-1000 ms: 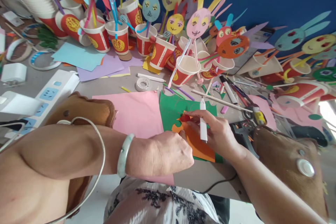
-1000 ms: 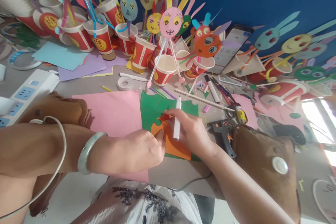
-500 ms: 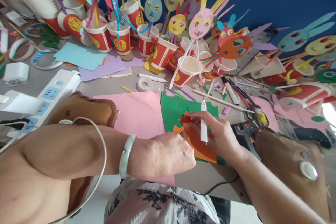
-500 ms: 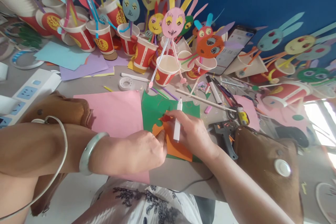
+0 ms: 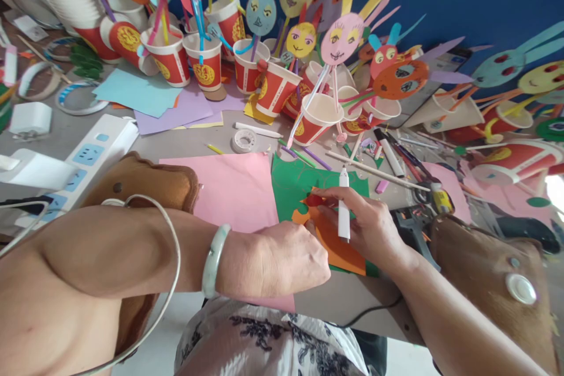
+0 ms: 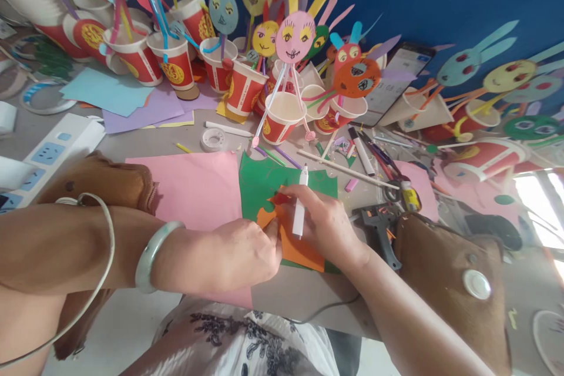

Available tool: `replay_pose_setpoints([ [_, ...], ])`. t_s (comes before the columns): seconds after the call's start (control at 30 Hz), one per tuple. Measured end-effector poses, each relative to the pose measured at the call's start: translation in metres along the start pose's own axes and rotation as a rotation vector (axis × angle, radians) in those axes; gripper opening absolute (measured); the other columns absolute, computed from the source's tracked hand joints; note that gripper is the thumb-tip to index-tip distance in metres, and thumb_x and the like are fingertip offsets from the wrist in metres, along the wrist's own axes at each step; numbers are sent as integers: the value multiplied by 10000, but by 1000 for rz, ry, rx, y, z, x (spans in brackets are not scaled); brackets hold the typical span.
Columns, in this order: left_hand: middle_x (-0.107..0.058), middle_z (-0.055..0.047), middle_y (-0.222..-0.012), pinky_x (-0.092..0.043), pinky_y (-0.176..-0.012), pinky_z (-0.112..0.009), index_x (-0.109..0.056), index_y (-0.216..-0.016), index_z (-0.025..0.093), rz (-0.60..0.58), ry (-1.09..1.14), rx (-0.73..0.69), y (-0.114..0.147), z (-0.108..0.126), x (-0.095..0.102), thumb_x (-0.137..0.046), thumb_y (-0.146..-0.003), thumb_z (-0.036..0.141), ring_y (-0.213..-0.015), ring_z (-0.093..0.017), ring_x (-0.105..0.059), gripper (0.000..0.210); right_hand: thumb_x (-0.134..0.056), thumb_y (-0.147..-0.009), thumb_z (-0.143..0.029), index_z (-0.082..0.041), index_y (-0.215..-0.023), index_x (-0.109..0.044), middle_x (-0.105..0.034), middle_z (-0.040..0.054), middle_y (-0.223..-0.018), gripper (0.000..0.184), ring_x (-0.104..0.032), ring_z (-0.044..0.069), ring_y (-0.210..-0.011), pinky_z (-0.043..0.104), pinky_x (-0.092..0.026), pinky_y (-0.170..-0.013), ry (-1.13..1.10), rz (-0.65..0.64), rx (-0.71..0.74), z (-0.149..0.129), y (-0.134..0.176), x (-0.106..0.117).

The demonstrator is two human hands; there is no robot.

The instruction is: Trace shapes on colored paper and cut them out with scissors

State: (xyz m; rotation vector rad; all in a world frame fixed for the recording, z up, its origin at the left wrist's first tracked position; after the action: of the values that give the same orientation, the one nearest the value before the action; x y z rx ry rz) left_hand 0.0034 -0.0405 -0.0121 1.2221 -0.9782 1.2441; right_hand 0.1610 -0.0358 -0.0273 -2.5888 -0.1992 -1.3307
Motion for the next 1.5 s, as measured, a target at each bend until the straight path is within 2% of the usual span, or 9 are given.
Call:
replay_pose_setpoints([
  [0.3,-615,-88,-670,-268,-371,-249,-709,-839,104,25,6,-5,0,-1,-1,-562,-763,16,-500,-145,-519,187,-590,-903,-265,-252,-1092,-633,-789,50,-926,194,-754,214,-778,309,-587,-657,23,20,15,-3,-1,1],
  [0.63,-624,-103,-688,-246,-364,-252,-695,-806,96,58,-45,9,1,0,-2,-599,-748,58,-461,-121,-472,119,-616,-903,-284,-247,-1115,-605,-791,45,-953,215,-755,213,-801,307,-585,-663,96,8,33,3,2,-2],
  [0.77,-663,-141,-776,-274,-365,-250,-705,-917,82,74,-97,41,1,2,-5,-576,-769,85,-475,-130,-494,197,-619,-903,-294,-252,-1099,-607,-789,41,-920,200,-750,204,-752,298,-575,-630,111,12,44,3,2,-2],
  [0.87,-692,-198,-900,-327,-387,-238,-695,-1040,53,146,-212,102,2,3,-3,-529,-795,79,-520,-137,-547,296,-613,-904,-299,-263,-1109,-613,-788,42,-940,209,-750,214,-773,311,-581,-653,102,4,34,4,2,-2],
  [0.97,-695,-219,-933,-390,-420,-227,-681,-1105,28,232,-313,152,3,2,3,-472,-810,47,-629,-172,-628,362,-612,-905,-285,-268,-1134,-611,-786,39,-964,230,-750,220,-797,312,-581,-680,99,-13,17,8,4,-2],
  [1.07,-684,-247,-1027,-440,-441,-218,-647,-1194,0,271,-348,182,5,-1,6,-409,-828,20,-723,-190,-678,437,-605,-907,-262,-258,-1153,-608,-781,37,-944,246,-749,218,-784,302,-573,-674,117,-33,12,12,5,-3],
  [1.23,-617,-306,-1209,-493,-463,-216,-537,-1335,-37,256,-318,229,3,-6,6,-345,-872,22,-703,-162,-687,504,-581,-915,-235,-256,-1172,-601,-775,40,-942,259,-748,216,-778,293,-561,-654,132,-35,29,13,6,-2],
  [1.33,-621,-309,-1199,-500,-453,-214,-551,-1318,-36,205,-306,232,1,-6,5,-360,-874,25,-691,-164,-690,487,-576,-918,-229,-252,-1177,-594,-776,45,-968,261,-749,213,-794,292,-564,-672,115,-35,51,11,6,-2],
  [1.5,-624,-311,-1180,-497,-439,-218,-567,-1291,-43,177,-273,230,0,-6,8,-390,-867,27,-785,-214,-713,465,-568,-917,-229,-248,-1165,-599,-778,44,-966,250,-750,206,-809,284,-573,-682,84,-39,38,9,4,-1],
])
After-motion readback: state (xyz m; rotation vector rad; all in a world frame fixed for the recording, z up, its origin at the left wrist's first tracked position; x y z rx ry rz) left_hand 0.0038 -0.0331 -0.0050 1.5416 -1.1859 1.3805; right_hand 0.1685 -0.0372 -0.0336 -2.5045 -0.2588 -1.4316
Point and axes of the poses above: each hand's wrist, its own y-axis away from the middle knuckle, its own x-axis out of the back of the hand, z = x × y, the point moved 3 cm from there along -y, towards the middle knuckle
